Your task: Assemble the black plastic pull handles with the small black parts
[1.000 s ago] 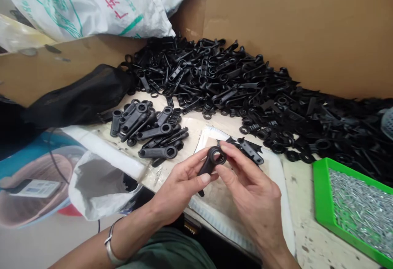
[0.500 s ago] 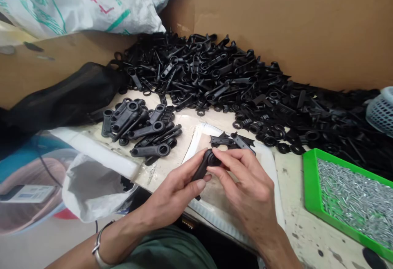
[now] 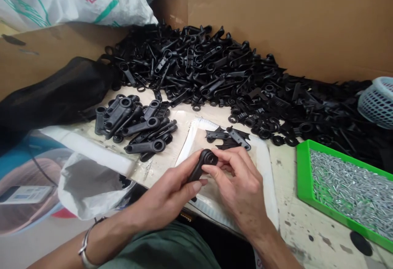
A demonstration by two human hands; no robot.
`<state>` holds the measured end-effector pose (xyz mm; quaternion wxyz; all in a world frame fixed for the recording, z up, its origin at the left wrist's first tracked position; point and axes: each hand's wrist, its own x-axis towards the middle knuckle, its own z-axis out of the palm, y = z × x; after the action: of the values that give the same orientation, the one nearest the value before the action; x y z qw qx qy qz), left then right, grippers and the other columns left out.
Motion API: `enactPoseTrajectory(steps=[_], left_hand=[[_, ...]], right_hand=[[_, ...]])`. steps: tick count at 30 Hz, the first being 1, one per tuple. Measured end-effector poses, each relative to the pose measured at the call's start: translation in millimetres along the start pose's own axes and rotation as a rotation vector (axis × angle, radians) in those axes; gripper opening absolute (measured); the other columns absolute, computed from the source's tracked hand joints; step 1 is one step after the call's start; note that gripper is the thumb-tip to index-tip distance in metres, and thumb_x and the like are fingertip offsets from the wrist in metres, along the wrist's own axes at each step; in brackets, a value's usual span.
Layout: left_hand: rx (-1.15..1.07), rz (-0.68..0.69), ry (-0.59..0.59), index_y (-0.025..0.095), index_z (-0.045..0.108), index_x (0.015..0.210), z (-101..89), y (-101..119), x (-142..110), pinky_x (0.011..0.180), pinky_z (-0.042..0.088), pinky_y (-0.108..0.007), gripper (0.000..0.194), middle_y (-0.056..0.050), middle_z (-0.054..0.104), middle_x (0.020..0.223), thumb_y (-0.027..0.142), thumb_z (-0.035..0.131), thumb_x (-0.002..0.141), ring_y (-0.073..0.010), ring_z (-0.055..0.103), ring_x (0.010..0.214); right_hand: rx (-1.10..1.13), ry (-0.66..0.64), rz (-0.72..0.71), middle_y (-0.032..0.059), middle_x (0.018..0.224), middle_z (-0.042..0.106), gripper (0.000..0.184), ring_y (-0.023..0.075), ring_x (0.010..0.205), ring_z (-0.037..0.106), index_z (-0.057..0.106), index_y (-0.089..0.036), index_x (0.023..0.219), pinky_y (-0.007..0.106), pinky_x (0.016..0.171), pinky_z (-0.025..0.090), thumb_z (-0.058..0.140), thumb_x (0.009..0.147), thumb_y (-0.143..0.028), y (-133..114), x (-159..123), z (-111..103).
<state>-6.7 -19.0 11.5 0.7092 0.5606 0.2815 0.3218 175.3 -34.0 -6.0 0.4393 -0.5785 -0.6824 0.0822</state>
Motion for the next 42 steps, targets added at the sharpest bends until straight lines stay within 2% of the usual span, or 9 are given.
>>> enactPoseTrajectory(steps=[3,10,15,22,26,30,35,39,42], left_hand=[[0.002,-0.019,0.055,0.025,0.046,0.147,4.9,-5.8,-2.1,0.105,0.049,-0.04,0.057,-0.007,0.068,0.123,0.018,0.056,0.092,-0.0275,0.057,0.124],[-0.419,-0.041,-0.082,0.03,0.057,0.138,-4.0,-10.8,7.7,0.101,0.051,-0.036,0.052,-0.006,0.061,0.137,0.008,0.057,0.091,-0.0238,0.055,0.127],[-0.408,-0.057,-0.076,0.03,0.057,0.137,1.9,-5.3,6.0,0.102,0.049,-0.037,0.051,-0.005,0.062,0.129,0.009,0.057,0.091,-0.0222,0.055,0.123],[0.167,-0.01,-0.001,0.022,0.061,0.128,0.6,-0.5,3.8,0.071,0.045,-0.024,0.035,0.0,0.06,0.089,0.016,0.053,0.094,-0.0131,0.053,0.078],[0.237,-0.066,0.137,0.017,0.065,0.115,-2.1,-6.1,1.5,0.059,0.038,-0.022,0.026,0.003,0.054,0.071,0.029,0.056,0.094,-0.0113,0.046,0.065],[0.313,-0.063,0.098,0.021,0.064,0.122,-3.2,1.1,-6.8,0.067,0.042,-0.021,0.029,0.002,0.063,0.081,0.027,0.05,0.097,-0.0118,0.054,0.07],[0.259,-0.105,-0.098,0.019,0.065,0.11,-3.7,11.8,-10.3,0.063,0.046,-0.019,0.027,0.002,0.06,0.073,0.029,0.041,0.101,-0.0104,0.056,0.064],[0.419,-0.039,-0.001,0.017,0.063,0.109,-6.0,-0.9,-7.7,0.06,0.048,-0.02,0.03,0.0,0.062,0.075,0.029,0.036,0.103,-0.01,0.057,0.06],[0.845,0.175,0.12,0.018,0.052,0.133,-12.3,-8.9,-10.8,0.065,0.052,-0.024,0.04,-0.003,0.069,0.083,0.011,0.035,0.098,-0.0136,0.064,0.068]], right_hand=[[0.027,0.016,0.055,0.0013,0.089,0.063,0.018,0.0137,0.072,0.062,0.069,-0.021,0.101,0.028,0.063,0.056,0.072,0.086,-0.029,3.8,-5.8,7.2],[-0.036,0.052,-0.059,0.0029,0.092,0.064,0.016,0.0142,0.074,0.062,0.069,-0.021,0.101,0.028,0.061,0.054,0.073,0.085,-0.024,1.4,-3.5,-0.8],[0.017,0.095,0.075,0.0016,0.09,0.064,0.017,0.0131,0.071,0.061,0.07,-0.021,0.102,0.026,0.06,0.055,0.073,0.085,-0.024,-1.1,-6.1,3.0],[-0.09,0.013,-0.039,0.0037,0.09,0.064,0.018,0.0155,0.076,0.064,0.069,-0.021,0.106,0.029,0.067,0.058,0.069,0.088,-0.026,-4.4,-13.1,1.1],[0.071,-0.101,-0.026,0.0062,0.105,0.067,0.026,0.0156,0.084,0.071,0.069,-0.023,0.116,0.026,0.074,0.062,0.064,0.091,-0.023,-15.3,-22.9,-5.6],[0.296,-0.242,0.251,0.0036,0.099,0.075,0.03,0.0156,0.074,0.073,0.069,-0.025,0.118,0.023,0.064,0.062,0.064,0.091,-0.035,-11.6,-26.3,-15.8],[0.362,-0.44,0.285,0.0007,0.068,0.07,0.037,0.0151,0.063,0.068,0.071,-0.021,0.073,0.022,0.061,0.056,0.051,0.097,-0.041,-21.0,-21.2,-12.9],[0.25,-0.299,0.281,-0.001,0.055,0.062,0.045,0.0123,0.051,0.06,0.059,-0.02,0.061,0.021,0.054,0.049,0.046,0.099,-0.041,-34.1,-13.1,6.4],[0.234,-0.428,0.225,0.0004,0.062,0.066,0.045,0.0141,0.058,0.064,0.065,-0.02,0.067,0.023,0.056,0.052,0.044,0.1,-0.042,-26.5,0.9,6.1]])
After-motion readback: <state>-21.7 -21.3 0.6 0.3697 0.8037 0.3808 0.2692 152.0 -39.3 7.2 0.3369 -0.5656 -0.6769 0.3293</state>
